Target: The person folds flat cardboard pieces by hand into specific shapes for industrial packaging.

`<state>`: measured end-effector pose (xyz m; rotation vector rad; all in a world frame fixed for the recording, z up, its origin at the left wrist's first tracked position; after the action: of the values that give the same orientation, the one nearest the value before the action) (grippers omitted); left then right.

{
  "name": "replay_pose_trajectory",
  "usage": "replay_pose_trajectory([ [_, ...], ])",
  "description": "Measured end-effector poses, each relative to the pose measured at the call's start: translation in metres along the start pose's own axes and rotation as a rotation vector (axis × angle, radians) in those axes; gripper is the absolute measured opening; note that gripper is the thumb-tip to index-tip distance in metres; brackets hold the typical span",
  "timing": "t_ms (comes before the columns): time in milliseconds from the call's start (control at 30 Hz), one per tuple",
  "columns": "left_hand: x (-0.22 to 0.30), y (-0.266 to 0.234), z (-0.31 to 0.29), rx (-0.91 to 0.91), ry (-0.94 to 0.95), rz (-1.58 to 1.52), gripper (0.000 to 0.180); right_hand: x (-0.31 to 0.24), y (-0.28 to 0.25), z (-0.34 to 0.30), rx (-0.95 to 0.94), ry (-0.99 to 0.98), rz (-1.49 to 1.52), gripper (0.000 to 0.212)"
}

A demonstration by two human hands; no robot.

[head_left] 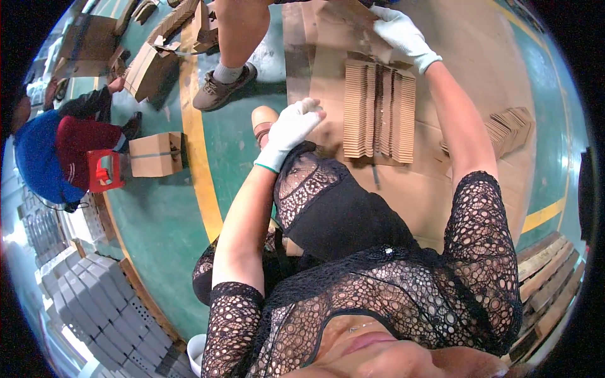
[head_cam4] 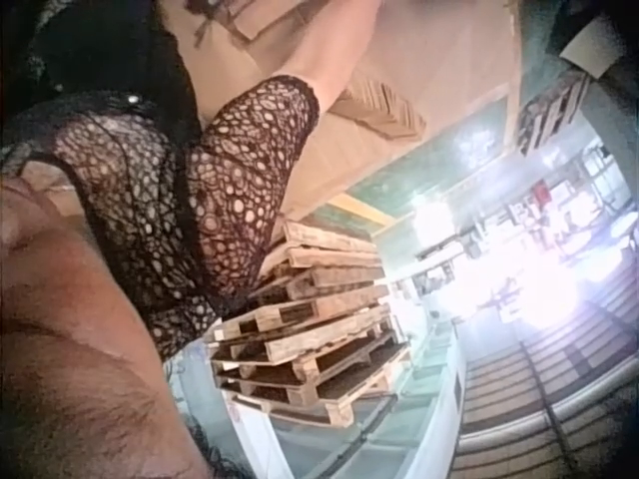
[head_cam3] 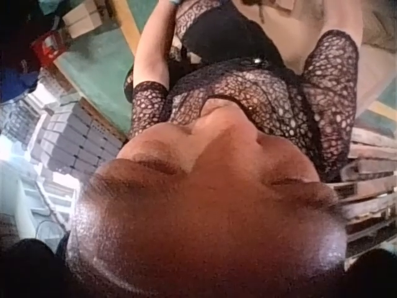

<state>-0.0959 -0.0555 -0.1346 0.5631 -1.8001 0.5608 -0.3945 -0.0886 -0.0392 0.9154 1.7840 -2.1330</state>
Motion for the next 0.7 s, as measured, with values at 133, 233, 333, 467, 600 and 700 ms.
replay_pose_trajectory([
  [133,0.056,-0.001,0.006,0.082,-0.011,-0.253,0.058,-0.035,0.014,-0.021,-0.156,-0.052,0.677,0.039],
  [233,0.077,-0.006,0.004,0.136,0.018,-0.322,0.063,-0.049,0.053,-0.035,-0.159,0.019,0.837,0.034],
  [333,0.073,-0.012,0.003,0.129,-0.028,-0.407,0.065,-0.077,0.076,-0.065,-0.234,0.159,0.729,0.035],
  [467,0.056,0.002,0.006,-0.004,-0.001,-0.270,0.062,-0.058,0.095,-0.070,-0.347,0.084,0.849,0.033],
  [600,0.034,-0.019,0.010,0.272,0.231,0.001,0.060,-0.091,0.079,-0.068,-0.480,-0.054,0.295,0.039],
  [700,0.049,-0.014,0.018,0.254,0.051,-0.070,0.054,-0.052,0.063,-0.055,-0.320,-0.116,-0.143,0.049],
])
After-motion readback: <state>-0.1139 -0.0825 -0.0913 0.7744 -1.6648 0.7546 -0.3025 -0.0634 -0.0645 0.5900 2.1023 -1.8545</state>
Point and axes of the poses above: each hand's wrist, its own z-axis towards the middle knuckle, its own y-axis out of the palm, x = y × z, the point moved 6 cm from there along z, towards the middle knuckle, and after that the axes turned 8 degrees about -z, right-handed, at the moved point
